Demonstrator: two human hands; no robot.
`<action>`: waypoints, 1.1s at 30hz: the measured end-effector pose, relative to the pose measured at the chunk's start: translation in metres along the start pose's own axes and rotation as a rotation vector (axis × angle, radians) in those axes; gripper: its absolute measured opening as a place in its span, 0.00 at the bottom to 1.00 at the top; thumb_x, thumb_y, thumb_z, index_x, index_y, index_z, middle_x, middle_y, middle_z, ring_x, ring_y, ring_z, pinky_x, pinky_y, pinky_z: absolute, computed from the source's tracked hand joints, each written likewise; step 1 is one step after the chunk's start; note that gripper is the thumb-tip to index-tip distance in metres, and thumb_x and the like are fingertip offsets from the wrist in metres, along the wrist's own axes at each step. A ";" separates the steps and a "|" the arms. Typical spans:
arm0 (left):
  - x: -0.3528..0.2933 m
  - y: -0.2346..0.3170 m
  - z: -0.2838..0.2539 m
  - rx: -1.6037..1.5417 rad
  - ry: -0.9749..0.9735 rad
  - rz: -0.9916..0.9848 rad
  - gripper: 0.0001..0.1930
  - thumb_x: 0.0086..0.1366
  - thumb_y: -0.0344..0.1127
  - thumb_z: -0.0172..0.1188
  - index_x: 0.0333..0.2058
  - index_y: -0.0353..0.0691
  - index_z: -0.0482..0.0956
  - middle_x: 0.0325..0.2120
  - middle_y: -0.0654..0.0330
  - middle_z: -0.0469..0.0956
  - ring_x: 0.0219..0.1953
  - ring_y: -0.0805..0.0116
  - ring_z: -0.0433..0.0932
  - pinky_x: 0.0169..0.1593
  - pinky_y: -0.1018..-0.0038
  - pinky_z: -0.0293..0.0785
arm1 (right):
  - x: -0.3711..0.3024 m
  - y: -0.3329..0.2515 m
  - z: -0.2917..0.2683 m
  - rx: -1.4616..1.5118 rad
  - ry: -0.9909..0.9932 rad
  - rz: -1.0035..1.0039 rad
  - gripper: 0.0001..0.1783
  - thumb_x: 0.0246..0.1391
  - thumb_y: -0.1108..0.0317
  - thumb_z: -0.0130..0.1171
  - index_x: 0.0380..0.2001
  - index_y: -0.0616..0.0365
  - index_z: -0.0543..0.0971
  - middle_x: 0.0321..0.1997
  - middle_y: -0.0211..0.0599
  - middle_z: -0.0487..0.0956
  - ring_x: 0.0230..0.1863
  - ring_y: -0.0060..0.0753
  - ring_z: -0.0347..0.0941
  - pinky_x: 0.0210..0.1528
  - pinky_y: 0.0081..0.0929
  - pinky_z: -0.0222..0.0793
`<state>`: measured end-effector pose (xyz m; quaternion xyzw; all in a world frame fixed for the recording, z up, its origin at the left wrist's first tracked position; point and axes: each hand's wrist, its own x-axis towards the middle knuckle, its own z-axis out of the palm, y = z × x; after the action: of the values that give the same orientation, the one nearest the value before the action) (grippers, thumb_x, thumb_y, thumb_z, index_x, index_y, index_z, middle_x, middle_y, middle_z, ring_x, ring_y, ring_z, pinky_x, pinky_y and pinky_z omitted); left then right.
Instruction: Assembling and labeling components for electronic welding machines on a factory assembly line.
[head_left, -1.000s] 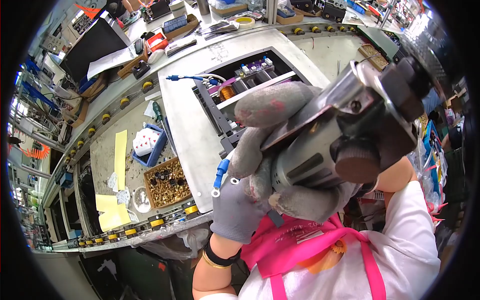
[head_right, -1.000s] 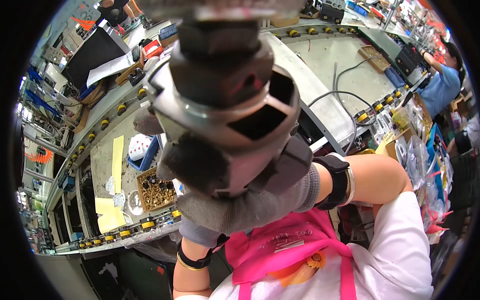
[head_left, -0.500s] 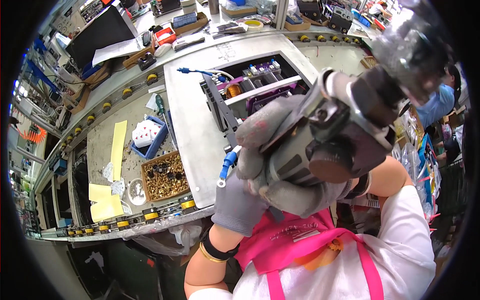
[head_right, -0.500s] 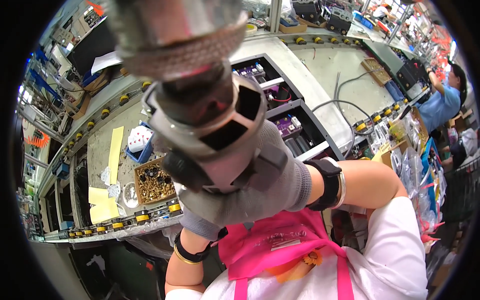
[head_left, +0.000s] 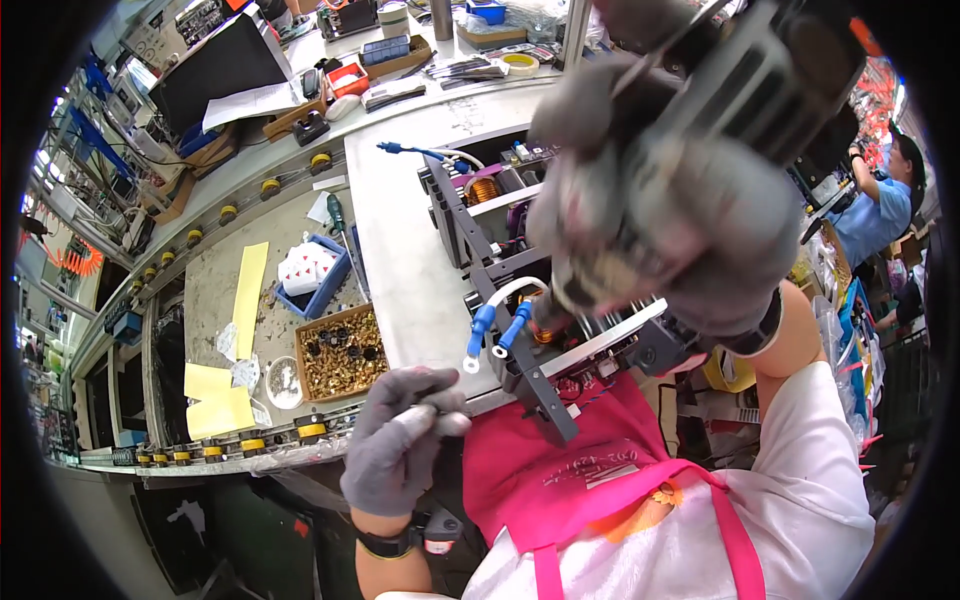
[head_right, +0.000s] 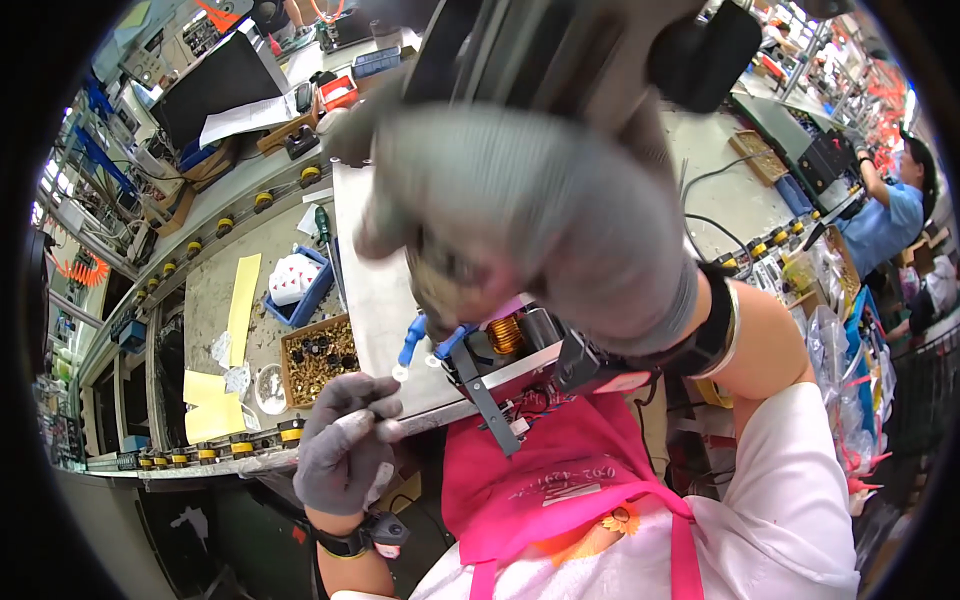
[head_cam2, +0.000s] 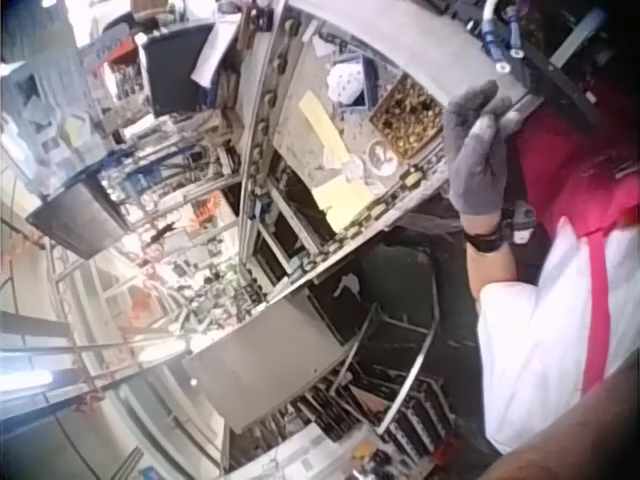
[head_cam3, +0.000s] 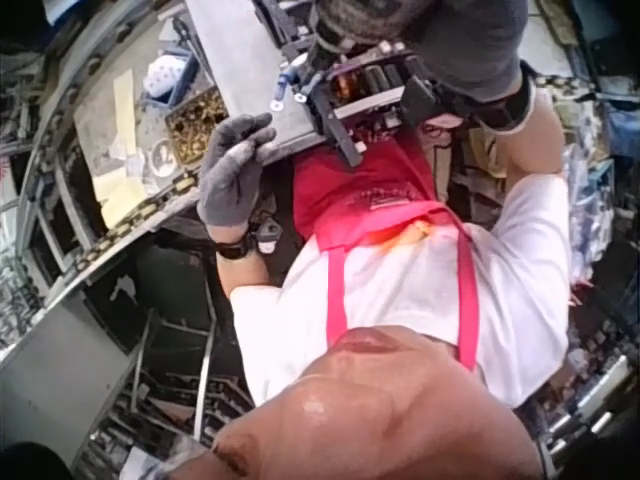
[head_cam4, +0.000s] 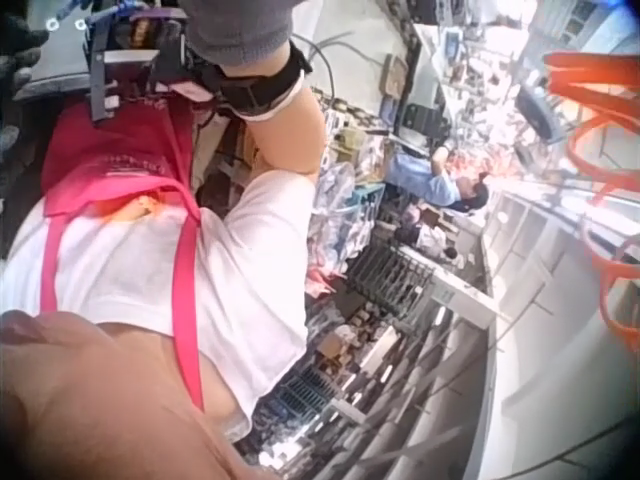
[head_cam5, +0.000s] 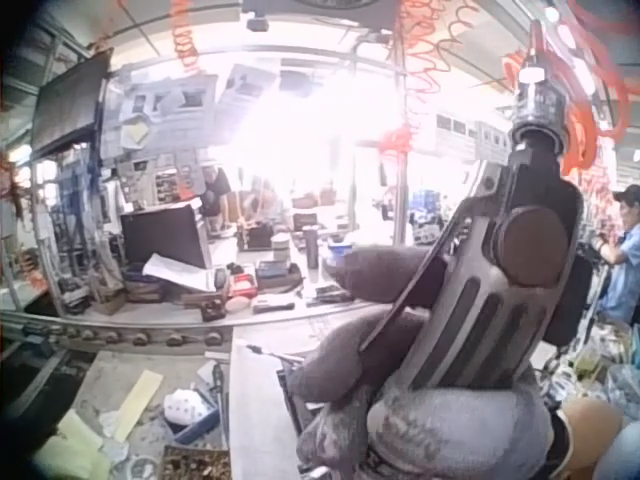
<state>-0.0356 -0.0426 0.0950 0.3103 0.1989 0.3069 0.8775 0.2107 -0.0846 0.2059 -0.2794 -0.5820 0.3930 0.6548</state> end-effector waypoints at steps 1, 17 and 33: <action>0.003 0.003 -0.003 0.050 0.112 0.033 0.13 0.64 0.25 0.46 0.47 0.30 0.66 0.38 0.49 0.74 0.36 0.64 0.78 0.36 0.77 0.78 | 0.004 -0.006 -0.005 -0.016 -0.088 0.023 0.31 0.59 0.53 0.45 0.52 0.73 0.63 0.34 0.40 0.76 0.30 0.38 0.72 0.26 0.29 0.71; 0.092 0.029 -0.008 -0.162 0.196 0.009 0.22 0.70 0.45 0.43 0.53 0.32 0.65 0.36 0.52 0.77 0.25 0.73 0.75 0.18 0.82 0.69 | 0.067 0.046 0.033 0.045 0.024 -0.237 0.33 0.53 0.74 0.52 0.62 0.58 0.54 0.46 0.50 0.74 0.38 0.33 0.77 0.43 0.40 0.73; 0.110 0.010 -0.031 -0.132 -0.050 0.088 0.17 0.66 0.50 0.51 0.32 0.41 0.74 0.14 0.56 0.73 0.09 0.74 0.65 0.10 0.83 0.57 | 0.071 0.067 0.029 0.052 0.042 -0.152 0.35 0.51 0.74 0.56 0.62 0.56 0.55 0.45 0.50 0.74 0.37 0.32 0.76 0.43 0.39 0.73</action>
<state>0.0234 0.0497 0.0616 0.2678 0.1428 0.3497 0.8863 0.1704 0.0086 0.1942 -0.2254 -0.5772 0.3511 0.7020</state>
